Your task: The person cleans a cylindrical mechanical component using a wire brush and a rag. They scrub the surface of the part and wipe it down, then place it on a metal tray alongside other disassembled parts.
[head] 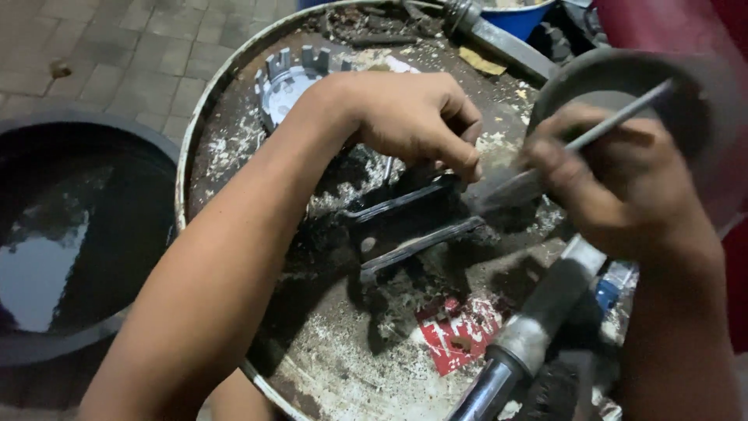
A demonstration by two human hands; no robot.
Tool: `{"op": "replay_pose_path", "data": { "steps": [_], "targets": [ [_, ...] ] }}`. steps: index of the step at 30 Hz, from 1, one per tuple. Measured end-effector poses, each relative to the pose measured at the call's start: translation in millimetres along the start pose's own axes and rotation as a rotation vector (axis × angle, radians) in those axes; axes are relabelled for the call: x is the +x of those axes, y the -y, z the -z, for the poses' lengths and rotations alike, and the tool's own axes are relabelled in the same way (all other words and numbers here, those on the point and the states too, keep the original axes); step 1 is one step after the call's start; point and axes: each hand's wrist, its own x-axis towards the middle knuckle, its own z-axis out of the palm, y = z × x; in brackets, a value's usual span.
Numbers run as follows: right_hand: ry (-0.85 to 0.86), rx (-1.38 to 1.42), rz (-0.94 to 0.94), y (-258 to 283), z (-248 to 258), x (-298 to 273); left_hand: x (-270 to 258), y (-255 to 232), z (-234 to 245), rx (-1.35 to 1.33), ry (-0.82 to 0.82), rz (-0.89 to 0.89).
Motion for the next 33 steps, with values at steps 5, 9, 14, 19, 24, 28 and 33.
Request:
{"op": "replay_pose_path", "data": {
  "steps": [5,9,14,19,24,28,33],
  "targets": [
    [-0.252,0.041,0.044,4.4,2.8,-17.5,-1.9,1.7,1.8,0.256,0.008,0.006],
    [-0.001,0.279,0.105,8.0,-11.8,-4.1,-9.8,-5.3,1.4,0.181,-0.051,0.056],
    [-0.19,-0.082,0.128,-28.8,4.5,-0.7,-20.4,-22.3,2.1,0.266,-0.106,0.175],
    [-0.063,0.139,0.154,-16.5,0.5,3.0,-24.7,-32.5,1.0,0.3,-0.1,0.256],
    [-0.216,0.214,0.281,-31.0,3.5,-4.3,-21.6,-22.8,2.5,0.274,-0.079,0.194],
    [-0.07,0.137,0.136,-26.0,0.8,7.7,-28.0,-26.0,1.9,0.252,-0.102,0.209],
    [-0.193,0.195,0.328,-8.2,5.5,2.6,-36.3,-43.6,-0.7,0.292,-0.298,0.315]
  ]
}}
